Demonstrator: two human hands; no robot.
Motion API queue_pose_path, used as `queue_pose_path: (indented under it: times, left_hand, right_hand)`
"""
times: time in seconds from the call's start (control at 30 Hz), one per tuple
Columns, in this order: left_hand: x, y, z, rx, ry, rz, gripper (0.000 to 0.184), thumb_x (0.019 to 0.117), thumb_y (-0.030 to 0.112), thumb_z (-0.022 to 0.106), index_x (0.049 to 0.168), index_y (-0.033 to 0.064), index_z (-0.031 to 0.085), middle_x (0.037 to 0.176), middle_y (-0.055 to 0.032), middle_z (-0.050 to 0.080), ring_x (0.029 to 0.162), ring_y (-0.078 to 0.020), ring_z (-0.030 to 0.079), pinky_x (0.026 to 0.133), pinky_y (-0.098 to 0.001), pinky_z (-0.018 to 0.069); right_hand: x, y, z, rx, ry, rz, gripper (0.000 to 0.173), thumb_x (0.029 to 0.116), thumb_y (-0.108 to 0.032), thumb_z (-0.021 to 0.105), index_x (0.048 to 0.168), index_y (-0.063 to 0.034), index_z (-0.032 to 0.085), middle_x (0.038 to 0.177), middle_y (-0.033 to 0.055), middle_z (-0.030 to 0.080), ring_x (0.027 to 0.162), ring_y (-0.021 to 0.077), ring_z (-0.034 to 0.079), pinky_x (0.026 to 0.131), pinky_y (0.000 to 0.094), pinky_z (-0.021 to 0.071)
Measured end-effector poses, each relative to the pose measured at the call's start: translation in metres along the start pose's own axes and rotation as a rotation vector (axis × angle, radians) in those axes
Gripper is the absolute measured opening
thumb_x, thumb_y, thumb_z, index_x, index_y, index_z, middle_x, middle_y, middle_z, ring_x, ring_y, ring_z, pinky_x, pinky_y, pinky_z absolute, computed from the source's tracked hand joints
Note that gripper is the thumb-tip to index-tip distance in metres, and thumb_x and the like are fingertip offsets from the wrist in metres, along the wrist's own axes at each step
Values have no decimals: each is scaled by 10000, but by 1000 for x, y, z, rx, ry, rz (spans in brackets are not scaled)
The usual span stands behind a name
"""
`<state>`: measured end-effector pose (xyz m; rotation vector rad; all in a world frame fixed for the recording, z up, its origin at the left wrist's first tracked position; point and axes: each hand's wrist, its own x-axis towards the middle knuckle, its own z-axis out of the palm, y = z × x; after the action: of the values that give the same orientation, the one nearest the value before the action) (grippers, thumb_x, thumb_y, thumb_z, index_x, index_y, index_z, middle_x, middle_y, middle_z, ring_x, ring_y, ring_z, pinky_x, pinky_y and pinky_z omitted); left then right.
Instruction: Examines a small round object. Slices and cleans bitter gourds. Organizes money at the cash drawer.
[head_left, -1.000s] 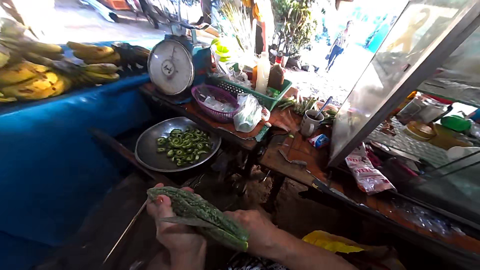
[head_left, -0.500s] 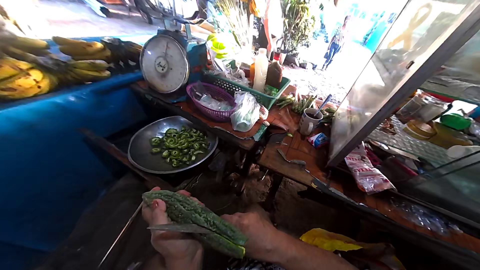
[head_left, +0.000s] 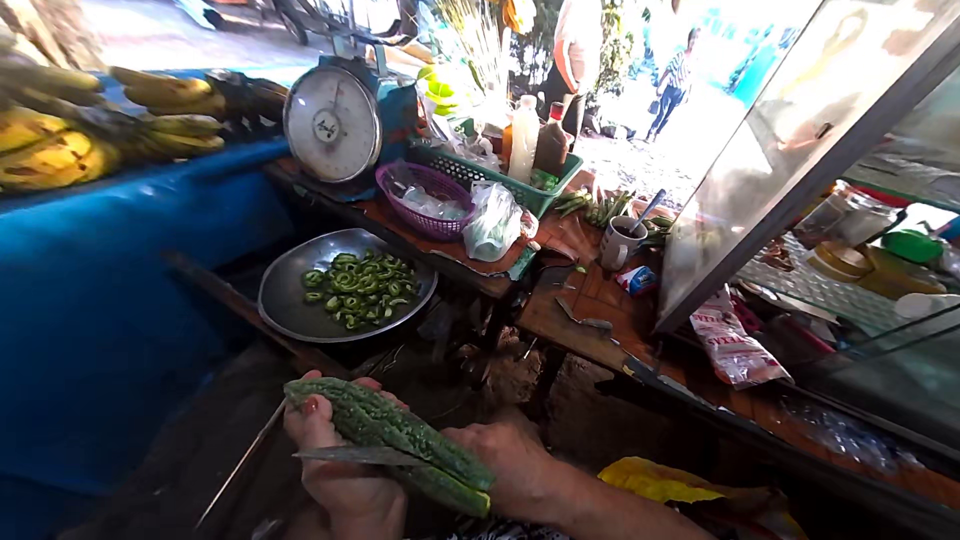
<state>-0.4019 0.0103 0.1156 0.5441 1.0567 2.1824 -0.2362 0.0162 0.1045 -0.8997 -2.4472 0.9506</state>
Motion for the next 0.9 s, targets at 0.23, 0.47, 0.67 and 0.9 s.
queue_pose_path:
  times: [0.23, 0.47, 0.67, 0.9]
  left_hand:
    - [0, 0, 3, -21, 12, -4, 329, 1092, 221, 171, 1357, 140, 350, 863, 47, 693, 656, -94, 709, 519, -244, 597]
    - [1, -1, 3, -17, 19, -23, 336, 1094, 235, 185, 1380, 143, 334, 857, 40, 691, 645, -107, 707, 505, -252, 594]
    - [1, -2, 1, 15, 36, -27, 346, 1095, 245, 192, 1390, 139, 337, 857, 47, 686, 651, -95, 700, 519, -247, 592]
    - [0, 0, 0, 13, 21, -23, 332, 1097, 254, 202, 1369, 146, 360, 855, 58, 687, 650, -94, 702, 518, -246, 597]
  right_hand:
    - [0, 2, -1, 19, -7, -4, 339, 937, -146, 687, 1247, -9, 674, 1100, 182, 738, 1011, 318, 731, 867, 522, 590]
    - [1, 0, -4, 29, -35, 19, 320, 957, -164, 669, 1240, -13, 676, 1093, 185, 735, 1017, 320, 726, 874, 527, 581]
    - [0, 1, -3, 31, -42, 12, 303, 956, -161, 670, 1219, -12, 678, 1073, 182, 737, 1002, 319, 729, 860, 529, 584]
    - [0, -4, -10, 39, -105, 44, 353, 936, -129, 692, 1265, -7, 658, 1120, 200, 724, 1042, 344, 714, 890, 552, 570]
